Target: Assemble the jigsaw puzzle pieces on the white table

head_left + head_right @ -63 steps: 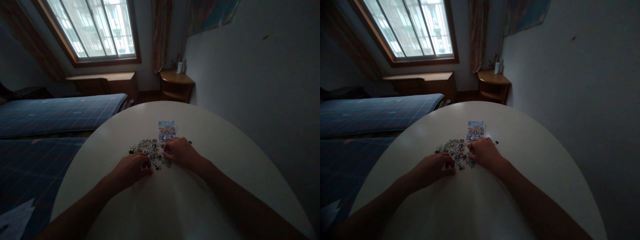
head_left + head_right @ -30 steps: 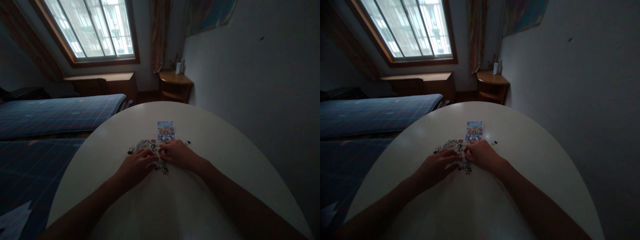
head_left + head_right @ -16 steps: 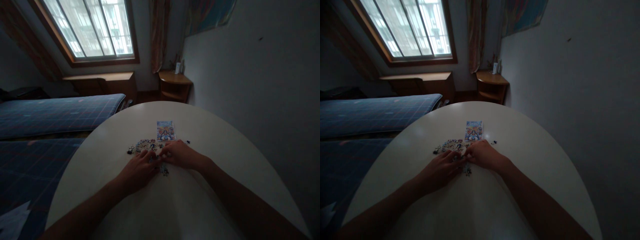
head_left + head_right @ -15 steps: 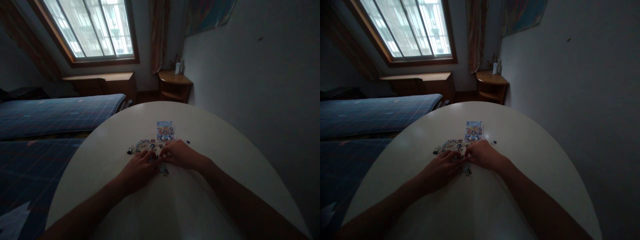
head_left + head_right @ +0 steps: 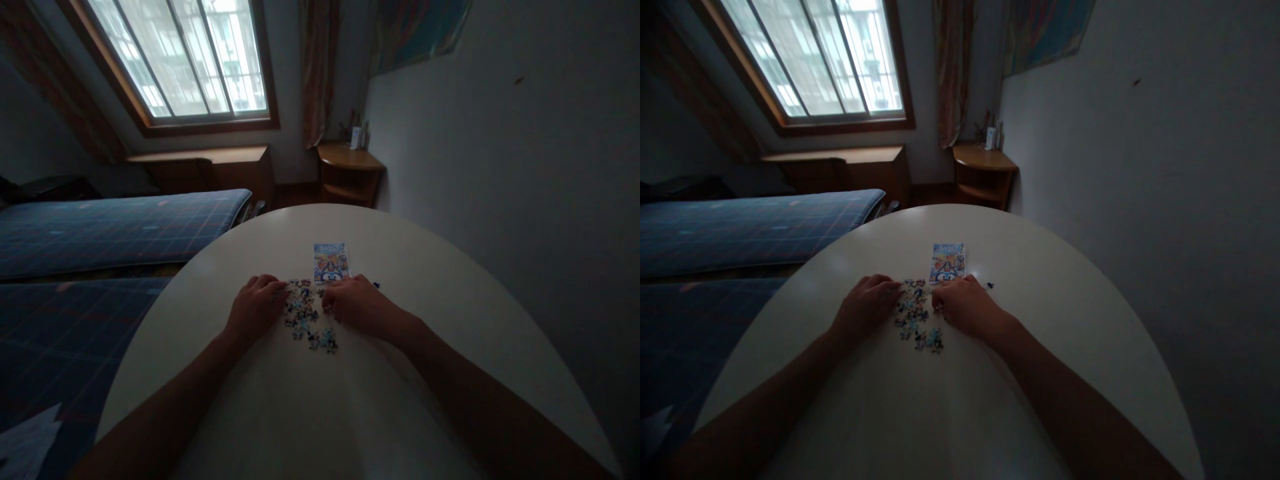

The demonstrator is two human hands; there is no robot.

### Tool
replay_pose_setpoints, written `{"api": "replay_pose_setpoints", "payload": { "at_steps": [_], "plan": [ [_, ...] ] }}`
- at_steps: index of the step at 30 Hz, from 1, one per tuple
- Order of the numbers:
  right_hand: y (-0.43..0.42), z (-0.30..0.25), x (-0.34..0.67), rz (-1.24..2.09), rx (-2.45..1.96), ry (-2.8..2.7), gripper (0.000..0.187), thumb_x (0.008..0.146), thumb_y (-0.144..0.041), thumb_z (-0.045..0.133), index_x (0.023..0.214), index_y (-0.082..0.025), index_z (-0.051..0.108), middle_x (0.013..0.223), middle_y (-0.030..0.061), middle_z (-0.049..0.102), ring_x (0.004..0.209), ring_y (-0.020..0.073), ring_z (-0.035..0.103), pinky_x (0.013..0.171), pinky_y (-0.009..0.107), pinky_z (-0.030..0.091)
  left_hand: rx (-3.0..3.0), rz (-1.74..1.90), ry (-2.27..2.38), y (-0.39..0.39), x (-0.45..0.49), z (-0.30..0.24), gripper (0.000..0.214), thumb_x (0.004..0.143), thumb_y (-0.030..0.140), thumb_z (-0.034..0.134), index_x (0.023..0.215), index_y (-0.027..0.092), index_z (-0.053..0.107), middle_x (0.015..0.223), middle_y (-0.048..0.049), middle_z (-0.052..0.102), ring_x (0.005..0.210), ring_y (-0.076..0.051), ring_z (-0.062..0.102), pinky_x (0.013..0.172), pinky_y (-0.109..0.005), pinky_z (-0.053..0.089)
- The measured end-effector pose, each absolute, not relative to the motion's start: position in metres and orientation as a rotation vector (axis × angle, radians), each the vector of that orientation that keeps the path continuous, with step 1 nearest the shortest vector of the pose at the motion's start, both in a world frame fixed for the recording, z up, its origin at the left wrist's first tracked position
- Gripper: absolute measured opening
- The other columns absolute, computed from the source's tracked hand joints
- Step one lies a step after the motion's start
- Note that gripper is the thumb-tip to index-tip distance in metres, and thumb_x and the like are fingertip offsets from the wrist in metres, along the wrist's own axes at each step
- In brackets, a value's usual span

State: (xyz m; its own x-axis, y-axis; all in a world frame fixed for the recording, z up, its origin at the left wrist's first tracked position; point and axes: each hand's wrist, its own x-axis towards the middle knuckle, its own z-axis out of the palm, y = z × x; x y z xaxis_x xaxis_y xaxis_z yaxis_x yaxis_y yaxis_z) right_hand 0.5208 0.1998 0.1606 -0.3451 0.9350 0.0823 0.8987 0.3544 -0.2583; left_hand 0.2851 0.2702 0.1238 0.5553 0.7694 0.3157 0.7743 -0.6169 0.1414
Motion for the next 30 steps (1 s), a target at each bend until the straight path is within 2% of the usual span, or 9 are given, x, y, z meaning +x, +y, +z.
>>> {"api": "replay_pose_setpoints", "payload": {
  "at_steps": [6, 10, 14, 19, 26, 30],
  "plan": [
    [0.211, 0.160, 0.511, 0.180, -1.752, -2.305, 0.020, 0.085, -0.016, 0.061, 0.101, -0.020, 0.073, 0.101, 0.0058, 0.073, 0.095, 0.0199, 0.066, 0.086, 0.031, 0.044, -2.721, -0.600, -1.387, 0.273, 0.287, 0.118, 0.017, 0.093, 0.032, 0.059, 0.098, 0.021, 0.072, 0.105, -0.0059, 0.070, 0.098, -0.024, 0.061, 0.088, -0.037, 0.052],
    [0.226, 0.160, 0.498, 0.152, -1.770, -2.269, 0.022, 0.087, -0.023, 0.061, 0.107, -0.022, 0.073, 0.106, 0.0065, 0.071, 0.100, 0.0212, 0.063, 0.090, 0.034, 0.043, -2.713, -0.662, -1.363, 0.271, 0.287, 0.122, 0.016, 0.092, 0.032, 0.061, 0.095, 0.021, 0.072, 0.097, -0.0047, 0.073, 0.093, -0.023, 0.063, 0.086, -0.036, 0.052],
    [0.234, 0.159, 0.490, 0.118, -1.828, -2.240, 0.021, 0.088, -0.028, 0.062, 0.104, -0.020, 0.074, 0.103, 0.0098, 0.071, 0.103, 0.0248, 0.061, 0.091, 0.038, 0.042, -2.735, -0.682, -1.306, 0.265, 0.288, 0.130, 0.008, 0.090, 0.023, 0.063, 0.089, 0.022, 0.071, 0.094, -0.0031, 0.074, 0.089, -0.021, 0.064, 0.082, -0.034, 0.052],
    [0.234, 0.152, 0.490, 0.104, -1.856, -2.246, 0.021, 0.091, -0.028, 0.058, 0.094, -0.015, 0.074, 0.103, 0.0138, 0.069, 0.097, 0.0250, 0.063, 0.086, 0.036, 0.043, -2.760, -0.720, -1.166, 0.257, 0.291, 0.133, 0.006, 0.089, 0.019, 0.063, 0.087, 0.020, 0.069, 0.091, -0.0028, 0.073, 0.084, -0.020, 0.063, 0.078, -0.032, 0.051],
    [0.233, 0.153, 0.496, 0.173, -1.868, -2.198, 0.016, 0.088, -0.021, 0.061, 0.100, -0.018, 0.071, 0.096, 0.0075, 0.073, 0.087, 0.0192, 0.066, 0.078, 0.029, 0.044, -2.764, -0.776, -1.127, 0.255, 0.291, 0.132, 0.006, 0.089, 0.017, 0.064, 0.088, 0.020, 0.069, 0.091, -0.0020, 0.073, 0.082, -0.020, 0.062, 0.073, -0.031, 0.052],
    [0.230, 0.166, 0.500, 0.197, -1.842, -2.218, 0.016, 0.090, -0.021, 0.058, 0.097, -0.020, 0.072, 0.093, 0.0047, 0.075, 0.083, 0.0170, 0.067, 0.075, 0.027, 0.044, -2.863, -0.880, -0.929, 0.249, 0.295, 0.128, 0.007, 0.090, 0.019, 0.064, 0.089, 0.022, 0.070, 0.092, -0.0011, 0.072, 0.081, -0.017, 0.062, 0.074, -0.029, 0.052]
  ]
}}
